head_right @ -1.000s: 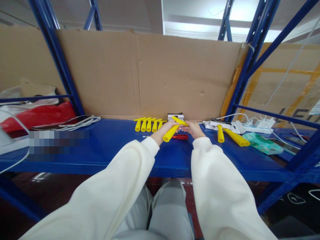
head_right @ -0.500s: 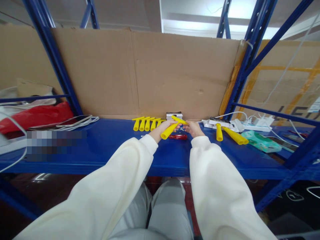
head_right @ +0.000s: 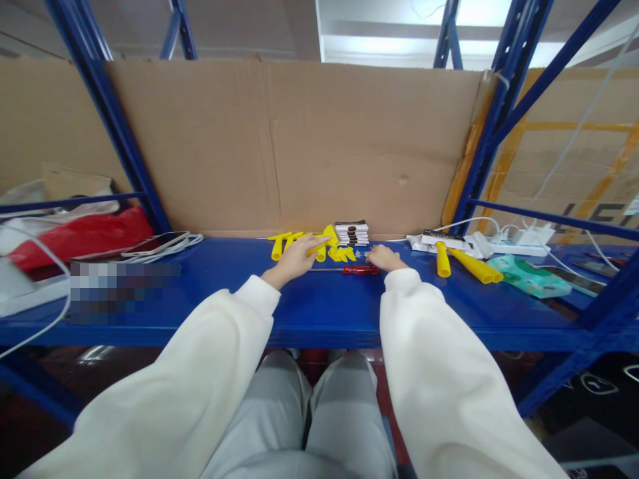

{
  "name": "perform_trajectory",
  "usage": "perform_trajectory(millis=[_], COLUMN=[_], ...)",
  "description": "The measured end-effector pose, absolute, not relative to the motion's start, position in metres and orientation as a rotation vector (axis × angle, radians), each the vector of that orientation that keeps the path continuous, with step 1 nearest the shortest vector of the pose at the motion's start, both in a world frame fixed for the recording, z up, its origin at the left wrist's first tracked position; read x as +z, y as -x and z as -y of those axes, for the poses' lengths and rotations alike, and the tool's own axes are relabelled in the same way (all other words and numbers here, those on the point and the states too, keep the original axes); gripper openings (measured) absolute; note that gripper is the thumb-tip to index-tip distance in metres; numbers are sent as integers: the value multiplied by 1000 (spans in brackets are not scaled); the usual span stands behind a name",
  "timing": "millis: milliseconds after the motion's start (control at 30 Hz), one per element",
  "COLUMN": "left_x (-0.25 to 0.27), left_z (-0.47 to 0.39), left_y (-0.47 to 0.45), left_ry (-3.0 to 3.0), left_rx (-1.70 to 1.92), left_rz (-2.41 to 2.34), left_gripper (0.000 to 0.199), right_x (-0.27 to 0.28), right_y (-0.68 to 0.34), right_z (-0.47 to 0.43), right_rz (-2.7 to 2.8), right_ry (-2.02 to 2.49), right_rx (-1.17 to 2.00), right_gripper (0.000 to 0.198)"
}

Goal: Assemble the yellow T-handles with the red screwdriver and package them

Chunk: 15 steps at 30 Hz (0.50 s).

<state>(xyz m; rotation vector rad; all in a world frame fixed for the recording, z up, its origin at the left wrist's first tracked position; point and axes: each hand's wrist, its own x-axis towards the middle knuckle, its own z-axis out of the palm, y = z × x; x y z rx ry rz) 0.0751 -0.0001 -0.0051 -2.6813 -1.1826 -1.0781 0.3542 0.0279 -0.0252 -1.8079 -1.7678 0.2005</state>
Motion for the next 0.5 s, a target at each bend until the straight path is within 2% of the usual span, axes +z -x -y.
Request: perform_trajectory(millis=[167, 333, 500], left_x=[-10, -11, -12], left_z=[6, 10, 13], left_y=[-71, -73, -73], left_ry=[2714, 2737, 2728], left_rx=[-996, -911, -771], left_rz=[1162, 1191, 1203], left_gripper=[56, 56, 56], right_x=[-27, -30, -19], right_y=[-351, -350, -339], right_z=[-30, -32, -20], right_rz=[1817, 1931, 1727], right_ry=[1816, 1562, 1512], right_rx=[187, 368, 409], right_gripper=[16, 17, 23])
